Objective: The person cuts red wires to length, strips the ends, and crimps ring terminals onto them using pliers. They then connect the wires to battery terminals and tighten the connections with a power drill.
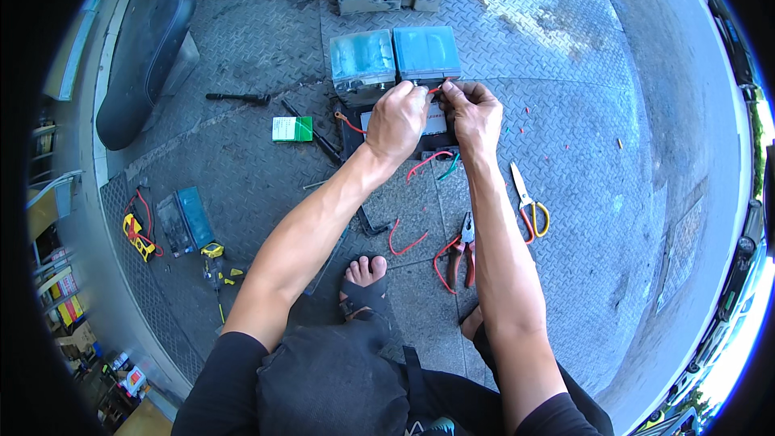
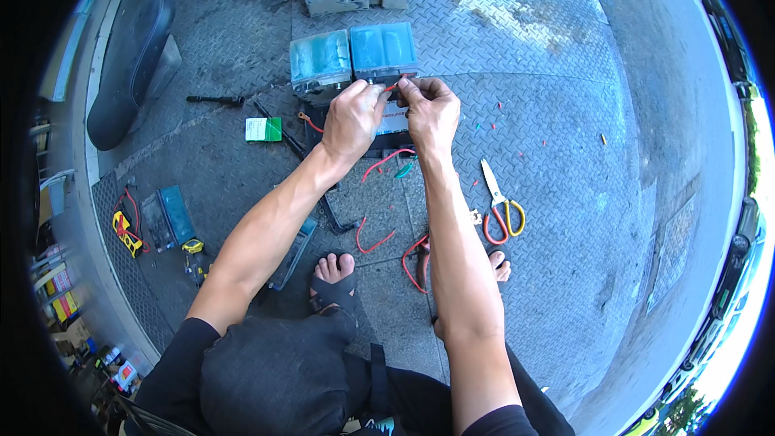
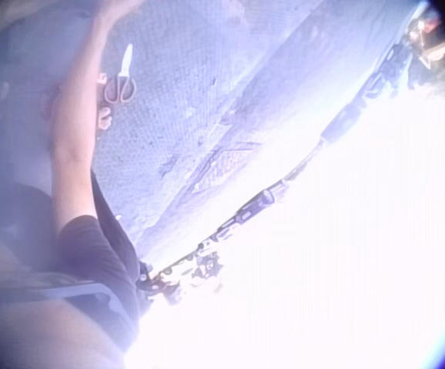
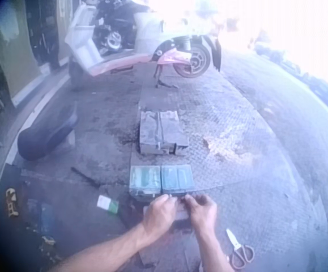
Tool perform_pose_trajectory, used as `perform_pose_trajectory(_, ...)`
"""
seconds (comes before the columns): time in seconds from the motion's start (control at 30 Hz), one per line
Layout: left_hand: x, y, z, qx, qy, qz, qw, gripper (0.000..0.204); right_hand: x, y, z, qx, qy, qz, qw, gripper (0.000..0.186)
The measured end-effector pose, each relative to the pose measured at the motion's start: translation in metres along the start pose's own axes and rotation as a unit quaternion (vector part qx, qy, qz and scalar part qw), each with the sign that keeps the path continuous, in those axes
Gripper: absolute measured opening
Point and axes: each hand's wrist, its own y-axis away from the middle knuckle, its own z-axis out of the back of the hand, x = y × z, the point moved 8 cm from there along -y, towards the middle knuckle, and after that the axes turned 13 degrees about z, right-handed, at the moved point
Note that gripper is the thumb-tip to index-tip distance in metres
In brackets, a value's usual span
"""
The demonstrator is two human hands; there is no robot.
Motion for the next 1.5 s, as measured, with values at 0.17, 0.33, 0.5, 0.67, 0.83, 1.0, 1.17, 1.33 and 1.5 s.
perform_pose_trajectory(0.17, 0.002, -0.001, -0.001, -0.024, 0.005, 0.002, 1.000, 0.012, -0.002, 0.002, -0.001, -0.018, -0.017, -0.002, 1.000, 0.017)
perform_pose_trajectory(0.33, 0.005, -0.001, 0.000, -0.057, 0.010, 0.070, 0.996, 0.017, -0.005, 0.004, -0.002, -0.009, -0.062, -0.032, 0.998, 0.017)
perform_pose_trajectory(0.5, 0.010, 0.002, 0.004, -0.072, 0.003, 0.119, 0.990, 0.021, -0.004, 0.002, -0.004, -0.004, -0.040, -0.024, 0.999, 0.017)
perform_pose_trajectory(0.67, 0.014, 0.005, 0.011, -0.084, -0.054, 0.129, 0.987, 0.022, 0.001, 0.004, -0.005, -0.012, -0.033, -0.017, 0.999, 0.018)
perform_pose_trajectory(0.83, 0.022, 0.005, 0.011, -0.050, -0.049, 0.209, 0.975, 0.028, 0.002, 0.006, -0.008, 0.017, -0.041, -0.056, 0.997, 0.023)
perform_pose_trajectory(1.0, 0.028, 0.003, 0.014, -0.029, -0.070, 0.246, 0.966, 0.036, -0.002, 0.006, -0.013, 0.037, -0.130, -0.110, 0.985, 0.026)
perform_pose_trajectory(1.17, 0.031, 0.012, 0.014, -0.018, 0.022, 0.235, 0.971, 0.029, -0.005, 0.008, -0.013, 0.028, -0.129, -0.143, 0.981, 0.028)
perform_pose_trajectory(1.33, 0.063, 0.072, 0.022, -0.002, 0.287, 0.405, 0.868, 0.016, -0.012, 0.010, -0.020, 0.016, -0.242, -0.204, 0.948, 0.025)
perform_pose_trajectory(1.5, 0.111, 0.090, 0.065, -0.050, 0.436, 0.484, 0.757, 0.025, -0.019, 0.013, -0.022, 0.002, -0.299, -0.252, 0.920, 0.017)
